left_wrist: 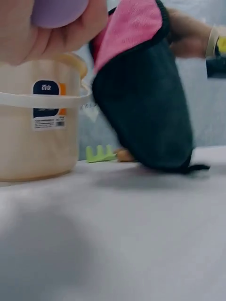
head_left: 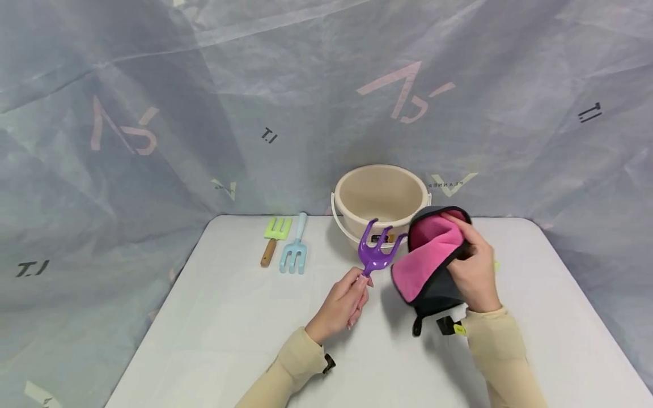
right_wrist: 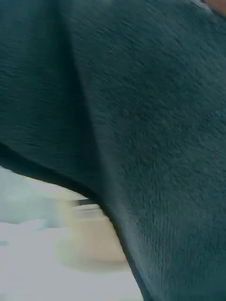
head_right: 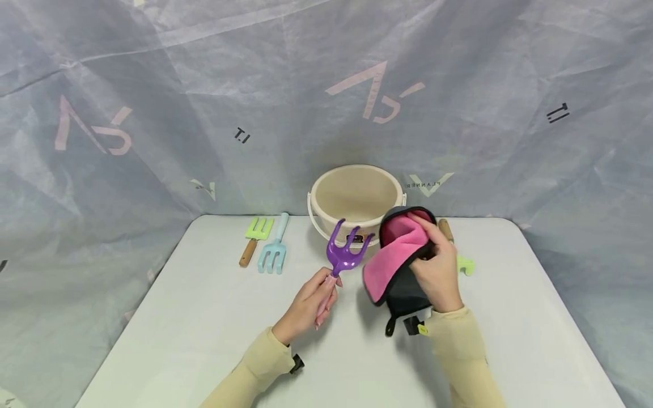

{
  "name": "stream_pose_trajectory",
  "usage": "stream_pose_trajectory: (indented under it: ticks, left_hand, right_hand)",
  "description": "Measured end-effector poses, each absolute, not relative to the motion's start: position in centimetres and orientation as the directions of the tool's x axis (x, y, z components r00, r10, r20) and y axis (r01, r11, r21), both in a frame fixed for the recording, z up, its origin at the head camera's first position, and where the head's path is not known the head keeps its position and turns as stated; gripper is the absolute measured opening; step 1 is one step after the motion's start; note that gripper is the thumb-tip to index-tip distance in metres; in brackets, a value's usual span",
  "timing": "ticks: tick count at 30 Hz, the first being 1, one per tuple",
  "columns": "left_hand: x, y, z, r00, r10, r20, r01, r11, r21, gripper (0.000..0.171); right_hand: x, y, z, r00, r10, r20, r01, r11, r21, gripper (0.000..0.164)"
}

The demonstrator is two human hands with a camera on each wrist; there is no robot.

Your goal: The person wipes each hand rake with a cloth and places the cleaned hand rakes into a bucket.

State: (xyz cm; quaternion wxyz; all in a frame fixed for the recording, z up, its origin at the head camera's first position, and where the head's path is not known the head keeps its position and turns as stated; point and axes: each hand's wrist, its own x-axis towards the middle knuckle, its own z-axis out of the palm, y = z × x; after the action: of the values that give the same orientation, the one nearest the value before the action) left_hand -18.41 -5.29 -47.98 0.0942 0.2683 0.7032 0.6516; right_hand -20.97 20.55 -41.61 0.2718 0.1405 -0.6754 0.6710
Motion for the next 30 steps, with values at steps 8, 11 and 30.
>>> stream_pose_trajectory:
  ticks: [8,11,30]
  left_hand:
    - [-17.8,-4.6,-48.1,-0.742,0.618,0.261,0.174,-0.198,0.965,0.032]
    - [-17.8,-4.3,-48.8,-0.739,0.629,0.241,0.239,-0.091,0.967,0.028]
    - [-19.1,-7.7,-44.0,-0.804,0.260,0.535,0.593,0.275,0.757,0.041]
  right_hand:
    - [-21.1,15.9,-45.0,-0.939,-0.139,0.315,-0.314,-0.035,-0.949,0.036]
    - [-20.7,14.5,-45.9,-0.958,-0.189,0.214,-0.204,-0.073,-0.976,0.017]
    - [-20.3,14.3,-44.8,-0.873,-0.366,0.324,-0.458,0.383,-0.802,0.023]
